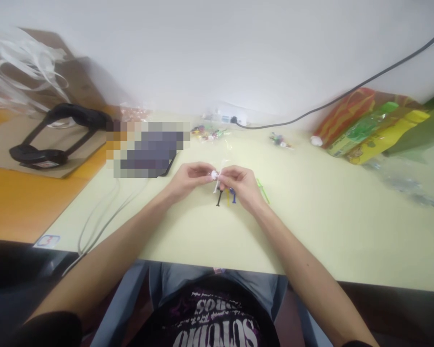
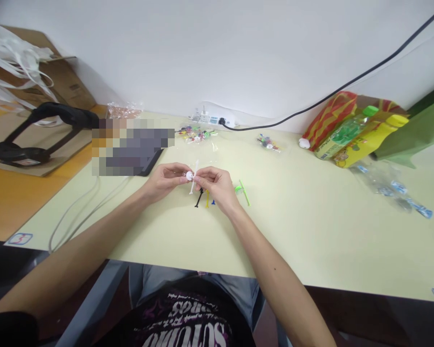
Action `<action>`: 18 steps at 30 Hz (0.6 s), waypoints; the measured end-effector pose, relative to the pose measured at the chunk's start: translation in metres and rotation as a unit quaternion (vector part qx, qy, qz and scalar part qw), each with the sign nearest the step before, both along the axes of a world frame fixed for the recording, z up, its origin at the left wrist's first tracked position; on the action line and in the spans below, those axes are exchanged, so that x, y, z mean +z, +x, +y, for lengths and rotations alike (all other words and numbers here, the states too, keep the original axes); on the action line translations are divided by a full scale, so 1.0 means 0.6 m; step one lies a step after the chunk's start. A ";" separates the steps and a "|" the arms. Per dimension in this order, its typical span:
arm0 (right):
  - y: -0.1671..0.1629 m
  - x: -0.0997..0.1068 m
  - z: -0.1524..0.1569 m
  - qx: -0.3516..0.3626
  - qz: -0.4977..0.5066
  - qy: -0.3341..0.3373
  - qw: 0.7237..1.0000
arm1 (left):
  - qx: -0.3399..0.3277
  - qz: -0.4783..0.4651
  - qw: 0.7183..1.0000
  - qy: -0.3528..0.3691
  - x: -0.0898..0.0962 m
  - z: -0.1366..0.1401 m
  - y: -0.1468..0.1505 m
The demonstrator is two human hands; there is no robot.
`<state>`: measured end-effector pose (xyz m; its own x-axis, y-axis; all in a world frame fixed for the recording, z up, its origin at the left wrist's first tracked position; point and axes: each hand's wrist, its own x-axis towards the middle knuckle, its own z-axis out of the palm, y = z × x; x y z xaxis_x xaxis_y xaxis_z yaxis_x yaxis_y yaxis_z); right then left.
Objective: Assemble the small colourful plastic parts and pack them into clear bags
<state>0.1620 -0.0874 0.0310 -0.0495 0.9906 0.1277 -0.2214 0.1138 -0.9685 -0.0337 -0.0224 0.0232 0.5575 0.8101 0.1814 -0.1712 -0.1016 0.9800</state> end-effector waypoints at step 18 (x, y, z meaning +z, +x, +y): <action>-0.009 -0.004 -0.004 0.034 0.007 -0.006 0.999 | -0.031 0.012 0.999 0.016 0.000 0.003 -0.012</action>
<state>0.1567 -0.0898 0.0289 -0.1143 0.9866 0.1161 -0.2422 0.0857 -0.9664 -0.0409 -0.0205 0.0232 0.6113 0.7678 0.1917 -0.1537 -0.1225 0.9805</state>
